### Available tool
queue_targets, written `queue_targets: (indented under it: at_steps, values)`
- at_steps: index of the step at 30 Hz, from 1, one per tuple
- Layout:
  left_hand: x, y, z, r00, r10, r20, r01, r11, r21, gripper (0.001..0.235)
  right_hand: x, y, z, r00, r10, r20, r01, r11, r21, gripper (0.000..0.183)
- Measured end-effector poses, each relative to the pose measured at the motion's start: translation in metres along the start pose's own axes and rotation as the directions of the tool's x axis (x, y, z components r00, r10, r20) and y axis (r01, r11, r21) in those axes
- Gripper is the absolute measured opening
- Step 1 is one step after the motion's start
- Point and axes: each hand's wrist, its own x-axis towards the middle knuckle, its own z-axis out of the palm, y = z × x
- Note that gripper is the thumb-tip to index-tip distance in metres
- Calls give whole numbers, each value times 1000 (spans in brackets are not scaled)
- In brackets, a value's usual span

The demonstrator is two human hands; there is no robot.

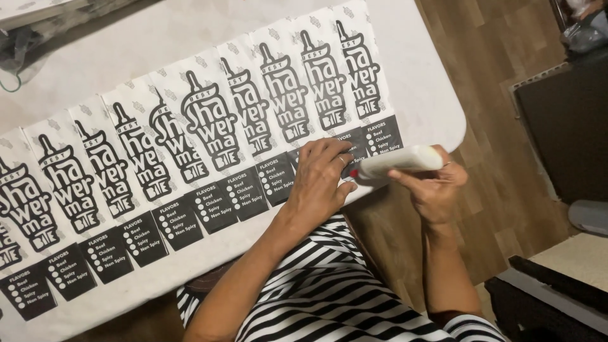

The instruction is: The person arranges multiple printed paper labels on a white table surface. They then pick up a white glue bottle and apply glue to the edges of the labels, pressing them down to secure them.

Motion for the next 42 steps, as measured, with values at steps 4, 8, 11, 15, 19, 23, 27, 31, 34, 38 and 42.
queue_targets:
  at_steps: [4,8,11,15,19,23,27,31,34,38,42]
  values:
    - [-2,-4,7,1000,-3,-14,4,1000,16,45,0,-7,4,999,31,45,-32,999,10,42]
    - [-1,-1,4,999,-15,-47,16,1000,4,34,3,3,-19,999,-42,-15,40,994,-98,39]
    - [-1,-3,10,997,-26,-78,25,1000,-3,25,4,5,-32,998,-43,-55,38,995,-97,38]
    - [0,-4,13,994,-35,-104,34,999,-15,20,-1,11,-33,999,-3,-36,0,995,-95,38]
    - [-1,-6,17,992,-45,-120,46,999,3,13,0,5,-2,999,24,-27,-25,998,-56,37]
    - [-1,-4,13,991,-42,-124,42,999,4,19,-2,9,6,998,53,-20,-53,998,20,40]
    - [0,-5,14,990,-34,-135,35,999,6,25,0,14,-11,995,25,-92,-23,1000,20,39]
    - [1,-3,15,991,-39,-128,40,999,5,28,5,14,-28,987,-5,-161,3,1000,-14,36]
    - [5,0,15,992,-15,-126,25,997,73,41,8,4,-30,973,36,-228,20,971,239,28]
    - [15,3,22,985,91,-149,-75,991,114,42,10,9,-37,959,19,-283,49,972,231,30]
    - [17,3,30,986,145,-77,-136,985,108,50,10,10,-30,943,29,-332,30,985,169,39]
